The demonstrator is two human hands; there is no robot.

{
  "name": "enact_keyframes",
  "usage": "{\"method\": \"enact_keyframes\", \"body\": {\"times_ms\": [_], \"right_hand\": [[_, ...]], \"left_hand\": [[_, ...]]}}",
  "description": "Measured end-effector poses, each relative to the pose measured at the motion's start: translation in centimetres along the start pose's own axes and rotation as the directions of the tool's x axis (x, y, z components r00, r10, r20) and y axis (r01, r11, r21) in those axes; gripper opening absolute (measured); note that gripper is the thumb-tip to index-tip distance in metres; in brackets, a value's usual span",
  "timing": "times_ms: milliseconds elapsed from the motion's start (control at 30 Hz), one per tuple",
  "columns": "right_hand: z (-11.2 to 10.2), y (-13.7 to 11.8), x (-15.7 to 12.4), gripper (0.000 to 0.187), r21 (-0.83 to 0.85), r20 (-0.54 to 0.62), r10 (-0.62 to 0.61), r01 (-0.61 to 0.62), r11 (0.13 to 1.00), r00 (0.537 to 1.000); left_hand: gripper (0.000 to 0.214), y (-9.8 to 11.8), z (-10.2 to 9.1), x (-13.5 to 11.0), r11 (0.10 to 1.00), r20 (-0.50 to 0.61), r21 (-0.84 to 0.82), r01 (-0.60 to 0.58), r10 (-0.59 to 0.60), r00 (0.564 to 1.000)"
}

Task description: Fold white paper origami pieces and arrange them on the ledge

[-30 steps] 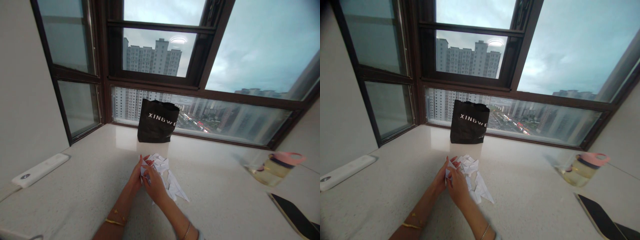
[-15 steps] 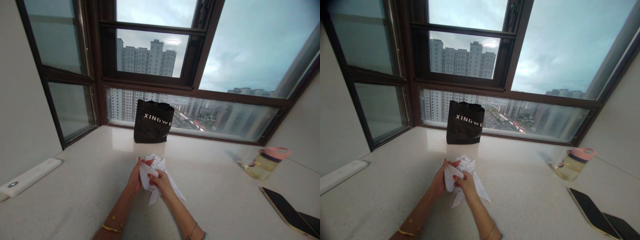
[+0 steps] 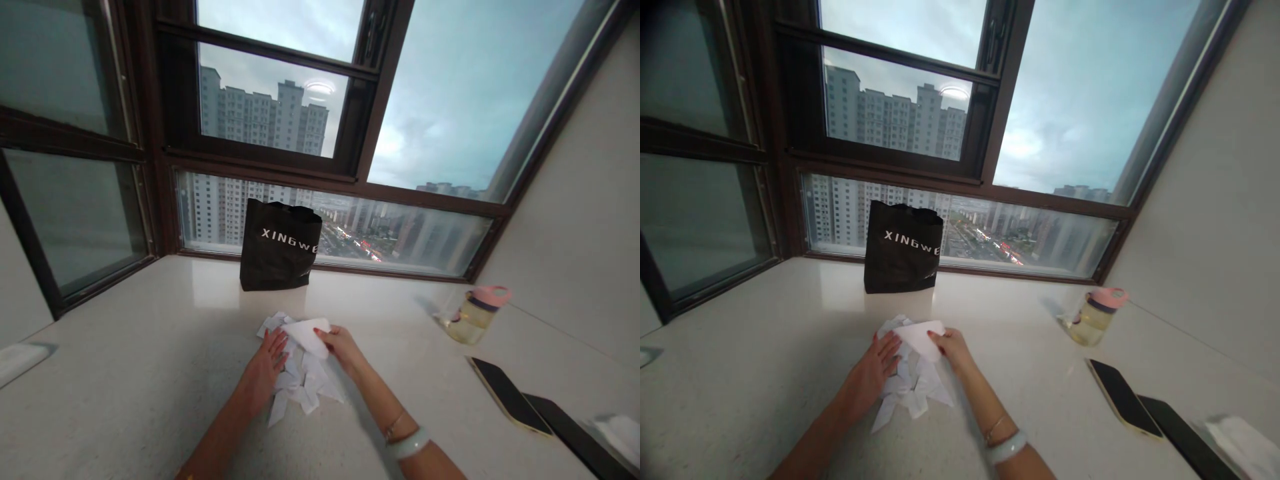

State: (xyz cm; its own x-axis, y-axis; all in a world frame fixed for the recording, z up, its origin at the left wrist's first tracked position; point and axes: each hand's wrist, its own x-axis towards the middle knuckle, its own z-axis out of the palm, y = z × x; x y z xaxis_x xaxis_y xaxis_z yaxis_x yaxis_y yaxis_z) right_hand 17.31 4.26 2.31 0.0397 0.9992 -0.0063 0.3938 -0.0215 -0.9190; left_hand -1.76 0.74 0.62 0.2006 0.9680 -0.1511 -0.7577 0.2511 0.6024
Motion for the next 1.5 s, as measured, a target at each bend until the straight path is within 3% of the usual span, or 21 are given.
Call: {"method": "enact_keyframes", "body": {"times_ms": [133,233,400,600,700,767,833,900,967,1100,1200,1367,1500], "right_hand": [[-7.0,1.2,4.1,0.035,-0.260,-0.147,0.028,-0.066,0.963,0.989],[-9.6,2.2,5.9,0.025,-0.446,-0.212,0.009,-0.105,0.889,0.977],[-9.1,3.9,7.0,0.009,-0.689,-0.292,-0.093,-0.142,0.711,0.952],[-7.6,4.4,6.4,0.035,-0.825,-0.361,-0.218,-0.201,0.528,0.907],[-7.1,3.3,5.7,0.042,-0.835,-0.447,-0.318,-0.262,0.484,0.836],[-6.0,2.5,4.8,0.036,-0.820,-0.468,-0.341,-0.257,0.511,0.815],[-4.2,2.0,3.4,0.028,-0.809,-0.355,-0.281,-0.142,0.571,0.892],[-1.9,2.0,1.8,0.027,-0.775,-0.156,-0.194,0.002,0.632,0.968],[0.3,2.1,0.2,0.032,-0.735,-0.062,-0.127,0.041,0.677,0.990],[3.0,2.2,-1.2,0.027,-0.584,-0.085,-0.060,-0.001,0.812,0.995],[3.4,2.1,-1.1,0.017,-0.402,-0.100,-0.043,-0.001,0.916,0.994],[2.7,2.4,-1.0,0.012,-0.167,-0.127,-0.061,0.039,0.985,0.990],[2.6,2.8,-1.4,0.022,-0.243,-0.035,-0.141,0.129,0.961,0.989]], "left_hand": [[0.024,1.2,-0.5,0.0,0.994,-0.032,0.007,-0.105,0.105,0.994],[0.028,2.4,-0.2,-0.5,0.992,-0.024,0.018,-0.123,0.123,0.992],[0.032,3.2,-0.1,-0.9,0.991,-0.032,0.046,-0.122,0.124,0.992],[0.047,3.4,-0.4,-0.7,0.984,-0.077,0.070,-0.165,0.170,0.982],[0.047,3.5,-0.4,-0.7,0.984,-0.094,0.066,-0.167,0.173,0.980],[0.044,3.6,-0.4,-0.8,0.985,-0.100,0.060,-0.159,0.164,0.981],[0.038,3.6,-0.3,-0.9,0.988,-0.105,0.053,-0.148,0.153,0.983],[0.029,3.6,-0.2,-1.0,0.990,-0.112,0.042,-0.135,0.139,0.984],[0.023,3.5,-0.2,-0.9,0.992,-0.117,0.038,-0.120,0.123,0.985],[0.020,3.1,-0.3,-0.7,0.987,-0.123,0.129,-0.097,0.113,0.986],[0.020,2.8,-0.4,-0.5,0.975,-0.128,0.202,-0.094,0.121,0.984],[0.020,2.6,-0.5,-0.2,0.945,-0.109,0.295,-0.138,0.177,0.978],[0.020,2.5,-0.6,-0.1,0.892,-0.110,0.424,-0.157,0.222,0.969]]}}
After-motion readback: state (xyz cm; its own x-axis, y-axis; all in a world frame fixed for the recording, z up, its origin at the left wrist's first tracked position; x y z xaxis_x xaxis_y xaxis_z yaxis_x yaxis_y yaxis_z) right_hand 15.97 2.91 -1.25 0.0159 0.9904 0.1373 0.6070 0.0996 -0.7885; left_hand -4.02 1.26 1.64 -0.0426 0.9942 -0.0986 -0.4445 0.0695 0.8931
